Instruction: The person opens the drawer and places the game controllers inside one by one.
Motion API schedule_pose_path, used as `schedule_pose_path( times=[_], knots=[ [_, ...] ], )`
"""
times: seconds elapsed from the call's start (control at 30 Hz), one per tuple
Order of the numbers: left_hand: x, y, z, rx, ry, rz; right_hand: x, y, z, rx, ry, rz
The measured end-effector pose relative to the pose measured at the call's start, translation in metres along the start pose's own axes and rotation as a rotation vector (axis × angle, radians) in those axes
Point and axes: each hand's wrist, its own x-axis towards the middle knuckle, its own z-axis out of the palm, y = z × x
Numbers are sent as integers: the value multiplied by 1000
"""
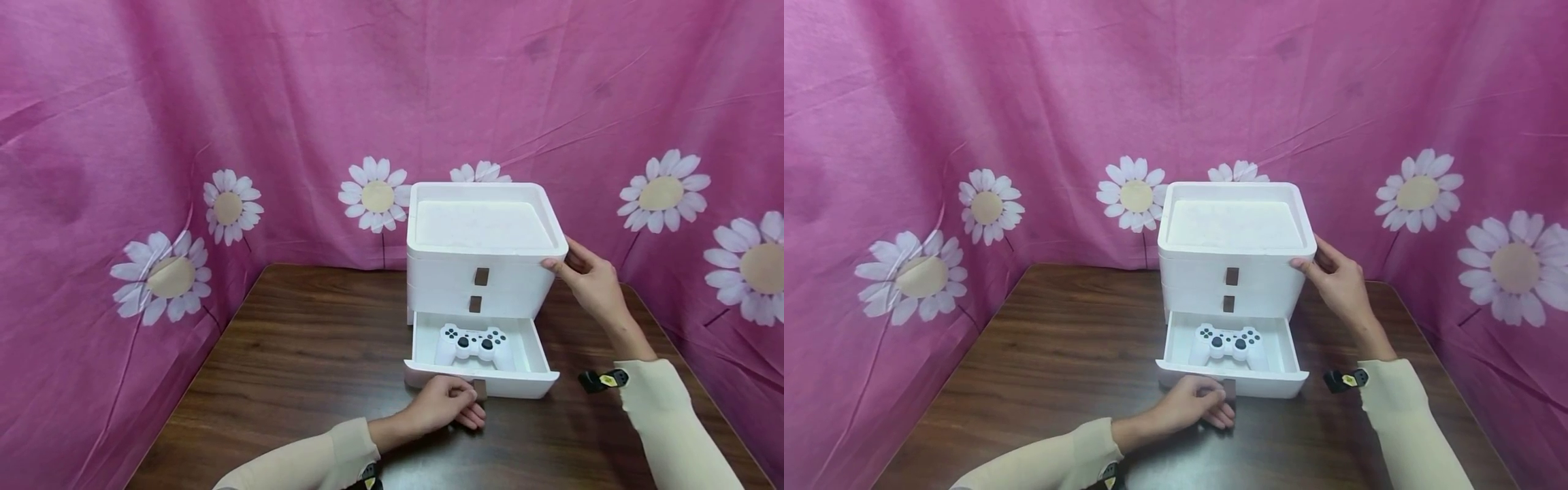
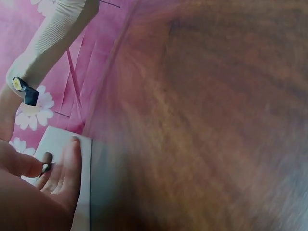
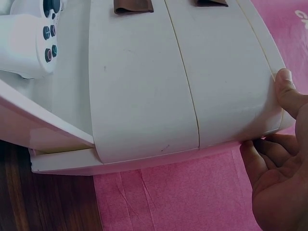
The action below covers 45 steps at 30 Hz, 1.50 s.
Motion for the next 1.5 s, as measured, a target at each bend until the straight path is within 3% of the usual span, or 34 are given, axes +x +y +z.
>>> schedule_pose_path(
  times=[0.13, 0.4, 0.57, 0.87, 1.27, 1.5],
  knots=[
    [2, -5, 2, -34, -1, -21, 0, 0, 0, -9, -4, 5],
    [4, -10, 5, -68, -95, -22, 0, -1, 0, -18, -4, 8],
    [6, -12, 9, -44, -33, -31, -1, -2, -1, -24, -3, 15],
    [15, -14, 18, -48, 31, -110, -2, -1, -2, -25, -1, 30],
    [21, -12, 18, -39, 111, -75, -1, -2, 0, -12, 3, 8],
    [32, -9, 12, -14, 164, -47, -1, -2, 0, -9, 6, 9]
  ],
)
